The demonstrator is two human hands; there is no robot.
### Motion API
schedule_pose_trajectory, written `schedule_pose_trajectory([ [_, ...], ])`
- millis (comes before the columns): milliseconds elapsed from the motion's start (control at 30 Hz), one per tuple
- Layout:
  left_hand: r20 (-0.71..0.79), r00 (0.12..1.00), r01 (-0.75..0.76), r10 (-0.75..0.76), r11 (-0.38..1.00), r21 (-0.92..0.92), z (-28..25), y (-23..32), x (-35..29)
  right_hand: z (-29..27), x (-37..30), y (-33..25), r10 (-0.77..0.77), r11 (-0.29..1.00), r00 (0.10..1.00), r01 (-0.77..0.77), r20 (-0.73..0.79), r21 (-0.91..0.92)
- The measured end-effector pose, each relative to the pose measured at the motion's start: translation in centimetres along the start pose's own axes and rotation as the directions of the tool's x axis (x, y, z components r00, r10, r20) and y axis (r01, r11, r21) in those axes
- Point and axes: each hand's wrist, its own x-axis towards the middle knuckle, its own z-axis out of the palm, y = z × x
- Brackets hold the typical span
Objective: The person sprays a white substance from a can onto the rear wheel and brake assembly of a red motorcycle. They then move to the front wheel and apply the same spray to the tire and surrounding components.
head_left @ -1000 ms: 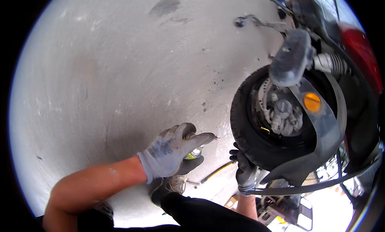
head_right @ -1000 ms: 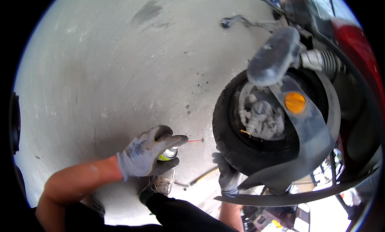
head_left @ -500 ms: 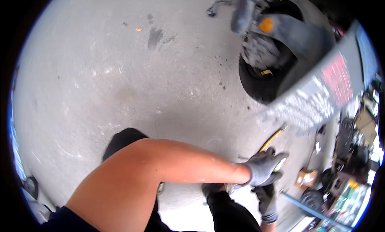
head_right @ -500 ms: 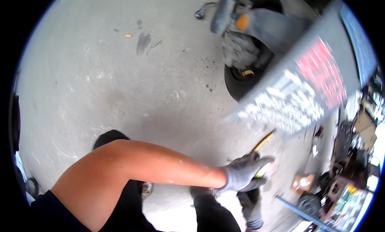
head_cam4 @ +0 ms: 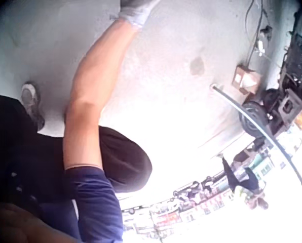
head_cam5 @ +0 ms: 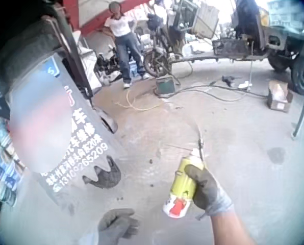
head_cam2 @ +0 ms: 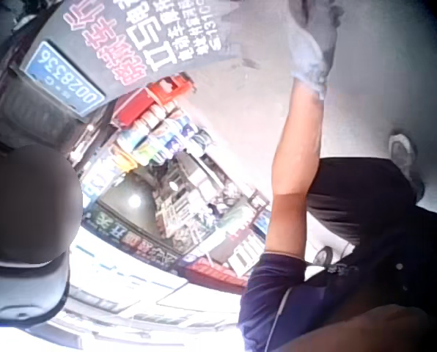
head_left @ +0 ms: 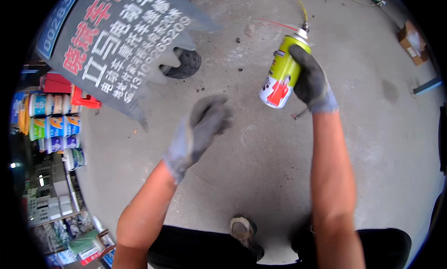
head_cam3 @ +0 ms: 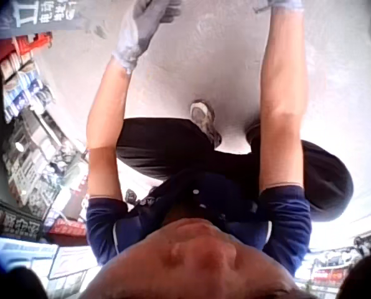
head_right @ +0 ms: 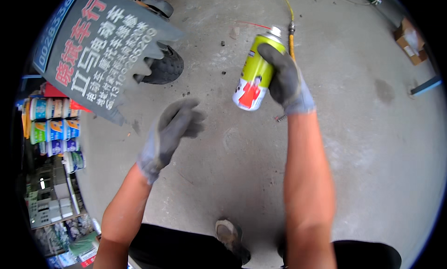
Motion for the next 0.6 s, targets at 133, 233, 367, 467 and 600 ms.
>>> schedule_pose_trajectory([
  [133, -0.227, 0.936, 0.301, -0.269, 0.946, 0.122, -6.4, -2.0, -1.2, 0.1, -2.7, 4.5, -0.015, 0.977, 0.994, 0.039, -0.112, 0.211],
  [233, -0.357, 0.873, 0.422, -0.332, 0.882, 0.210, -9.4, -1.1, -0.9, 1.6, -2.1, 3.8, -0.099, 0.995, 0.970, 0.094, -0.224, -0.036],
  [367, -0.338, 0.865, 0.488, -0.371, 0.779, 0.394, -10.7, 2.3, -1.9, 2.6, -1.1, 1.9, -0.243, 0.937, 0.959, 0.193, -0.143, -0.291],
  [467, -0.368, 0.865, 0.496, -0.340, 0.690, 0.527, -10.8, 2.4, -1.3, 2.6, -0.2, 1.5, -0.254, 0.878, 0.959, 0.173, -0.129, -0.446],
  [600, -0.364, 0.923, 0.327, -0.124, 0.752, 0.573, -12.1, -0.9, 0.1, 3.9, -1.3, 1.5, -0.187, 0.877, 0.968, 0.088, -0.166, -0.473],
])
